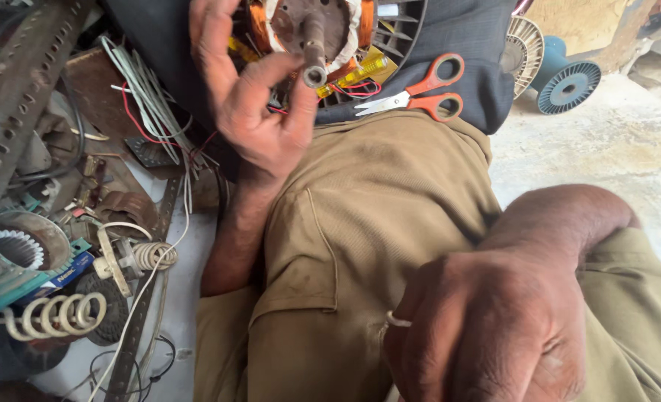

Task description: The person sits on the floor and repairs an electric motor stator by stripping and connecting wires. They use scissors to cut wire insulation and a screwdriver to adjust connections on the copper windings.

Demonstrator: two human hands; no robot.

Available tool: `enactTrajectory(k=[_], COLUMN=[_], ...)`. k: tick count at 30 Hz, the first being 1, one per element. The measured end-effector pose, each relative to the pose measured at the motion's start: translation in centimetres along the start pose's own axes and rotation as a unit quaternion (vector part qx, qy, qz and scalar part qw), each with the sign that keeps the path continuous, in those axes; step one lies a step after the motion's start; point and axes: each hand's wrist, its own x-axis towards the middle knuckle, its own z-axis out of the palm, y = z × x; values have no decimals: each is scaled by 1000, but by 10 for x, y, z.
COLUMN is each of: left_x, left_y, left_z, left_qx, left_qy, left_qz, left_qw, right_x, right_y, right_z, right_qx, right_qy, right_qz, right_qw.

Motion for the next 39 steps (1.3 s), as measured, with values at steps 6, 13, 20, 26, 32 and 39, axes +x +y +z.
enactTrajectory(k=[6,13,20,26,32,39], left_x=[-6,-7,1,6,5,9], left_y=[-5,-9,3,2,-3,-4], left_z=[-9,-17,-13,13,19,27], left_qx=[-4,72,23,67,45,84], left_qy=[-32,-84,-70,-77,-55,-54], left_qz=[-20,69,42,66,83,123], left_qw=[999,991,996,993,994,987], right_x=[1,-33,-15,-39,-74,-57], right_y=[-21,7,-17,1,28,31], right_z=[-10,11,-18,-71,-75,-70], right_qx=[-52,17,-521,-531,-695,-574], right_qy=[40,23,409,476,348,424], right_qz=[1,-31,154,134,183,182], right_qw=[998,999,733,688,602,676])
